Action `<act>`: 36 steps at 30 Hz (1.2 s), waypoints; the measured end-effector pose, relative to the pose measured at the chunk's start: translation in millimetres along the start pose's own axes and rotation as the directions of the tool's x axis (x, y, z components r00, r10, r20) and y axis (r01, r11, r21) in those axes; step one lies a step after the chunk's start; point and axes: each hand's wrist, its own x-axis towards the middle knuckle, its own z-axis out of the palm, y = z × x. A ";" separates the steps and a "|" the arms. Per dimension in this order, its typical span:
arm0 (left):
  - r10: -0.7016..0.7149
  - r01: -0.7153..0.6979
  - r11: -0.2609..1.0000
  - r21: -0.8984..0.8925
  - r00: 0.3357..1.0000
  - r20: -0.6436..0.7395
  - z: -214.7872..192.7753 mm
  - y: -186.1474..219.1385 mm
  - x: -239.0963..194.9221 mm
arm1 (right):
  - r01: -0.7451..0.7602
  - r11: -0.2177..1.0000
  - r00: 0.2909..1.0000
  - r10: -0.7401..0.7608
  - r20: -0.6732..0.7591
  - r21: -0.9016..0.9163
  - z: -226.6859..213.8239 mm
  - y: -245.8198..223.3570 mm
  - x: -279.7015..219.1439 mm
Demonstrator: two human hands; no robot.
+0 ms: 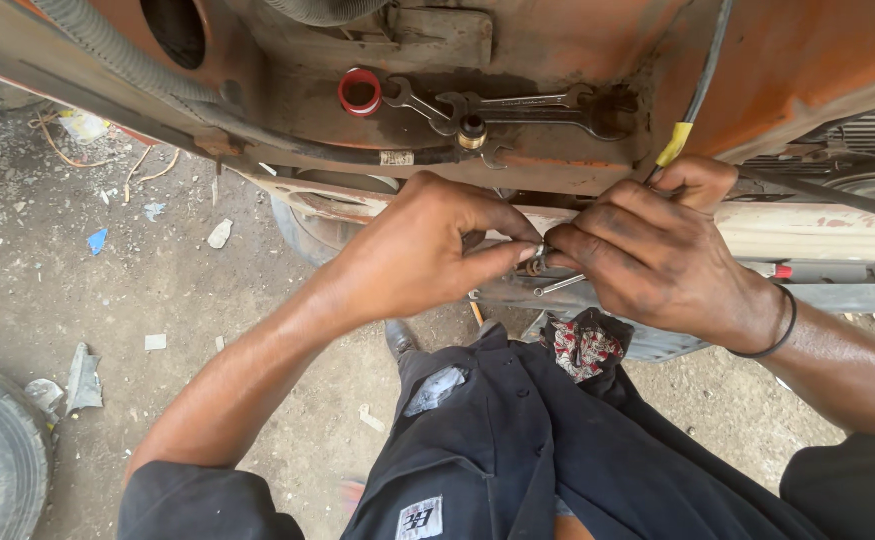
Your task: The person removes a brass fitting from a hose on a vehicle, cleans it with a rag, and reattaches it using a wrench. The task involves disassembly, cleaning, and reassembly of a hose connection.
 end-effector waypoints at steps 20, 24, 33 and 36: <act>-0.099 0.096 0.989 0.108 0.995 0.024 13.4 -12.4 2.6 | 0.072 0.990 0.997 -0.072 0.012 -0.120 5.1 0.4 -5.5; -0.222 0.252 0.943 -0.217 0.963 0.156 7.2 -20.4 7.3 | 0.075 0.992 0.993 -0.084 -0.086 -0.101 6.0 1.1 -7.9; 0.138 -0.137 0.990 0.020 0.977 -0.163 12.4 -1.5 -14.0 | 0.049 0.993 0.999 -0.051 -0.017 -0.111 4.1 0.7 -4.5; 0.087 -0.076 0.993 0.087 0.988 -0.129 10.8 1.6 -10.9 | 0.060 0.988 0.998 -0.058 0.021 -0.141 6.4 -0.1 -0.6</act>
